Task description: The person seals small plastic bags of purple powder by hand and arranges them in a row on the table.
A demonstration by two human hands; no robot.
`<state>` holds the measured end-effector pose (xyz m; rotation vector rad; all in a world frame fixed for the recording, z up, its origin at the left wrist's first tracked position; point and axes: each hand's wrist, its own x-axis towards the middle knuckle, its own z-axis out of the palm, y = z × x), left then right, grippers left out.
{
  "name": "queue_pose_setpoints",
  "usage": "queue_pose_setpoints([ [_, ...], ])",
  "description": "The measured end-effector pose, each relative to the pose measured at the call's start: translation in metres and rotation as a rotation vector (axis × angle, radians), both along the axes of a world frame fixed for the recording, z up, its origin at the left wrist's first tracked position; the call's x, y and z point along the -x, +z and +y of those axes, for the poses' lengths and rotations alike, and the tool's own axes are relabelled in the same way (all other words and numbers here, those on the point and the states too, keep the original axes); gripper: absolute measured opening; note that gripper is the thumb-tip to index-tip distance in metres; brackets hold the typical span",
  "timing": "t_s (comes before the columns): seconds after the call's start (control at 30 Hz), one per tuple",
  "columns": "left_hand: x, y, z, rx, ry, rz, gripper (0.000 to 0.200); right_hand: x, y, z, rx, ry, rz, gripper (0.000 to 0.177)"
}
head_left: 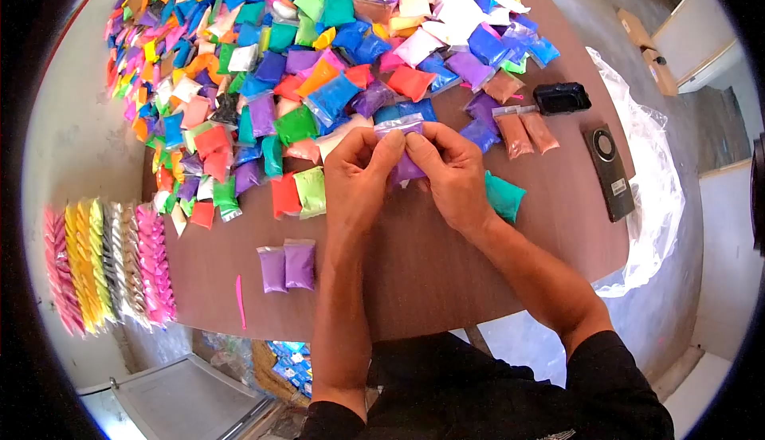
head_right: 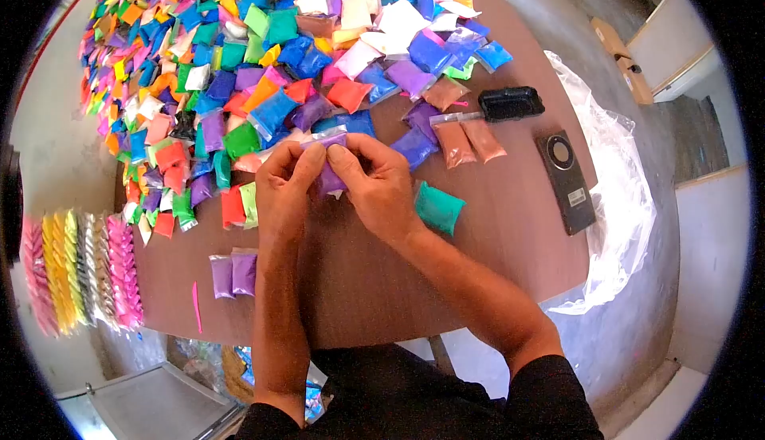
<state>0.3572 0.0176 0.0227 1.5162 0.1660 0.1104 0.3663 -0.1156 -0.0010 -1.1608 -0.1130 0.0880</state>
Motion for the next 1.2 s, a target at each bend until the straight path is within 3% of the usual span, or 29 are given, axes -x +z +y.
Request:
queue_pose_setpoints([
  [0.13, -0.002, -0.010, 0.004, 0.072, -0.022, -0.072, 0.024, 0.002, 0.002, 0.003, -0.017, -0.005, 0.012, 0.015],
  [0.3, -0.002, -0.009, 0.007, -0.025, -0.085, -0.163, 0.027, 0.001, -0.007, 0.003, -0.019, -0.021, 0.004, 0.015],
  [0.6, -0.001, -0.001, 0.000, 0.016, -0.035, -0.016, 0.018, -0.003, -0.006, 0.000, 0.012, -0.057, -0.076, 0.015],
  [0.8, -0.003, -0.014, 0.006, 0.031, -0.061, -0.183, 0.016, -0.001, -0.007, 0.008, -0.037, -0.047, -0.064, 0.015],
  [1.2, -0.001, -0.009, 0.005, 0.016, -0.024, -0.065, 0.019, -0.002, -0.011, 0.004, -0.041, -0.084, -0.069, 0.012],
])
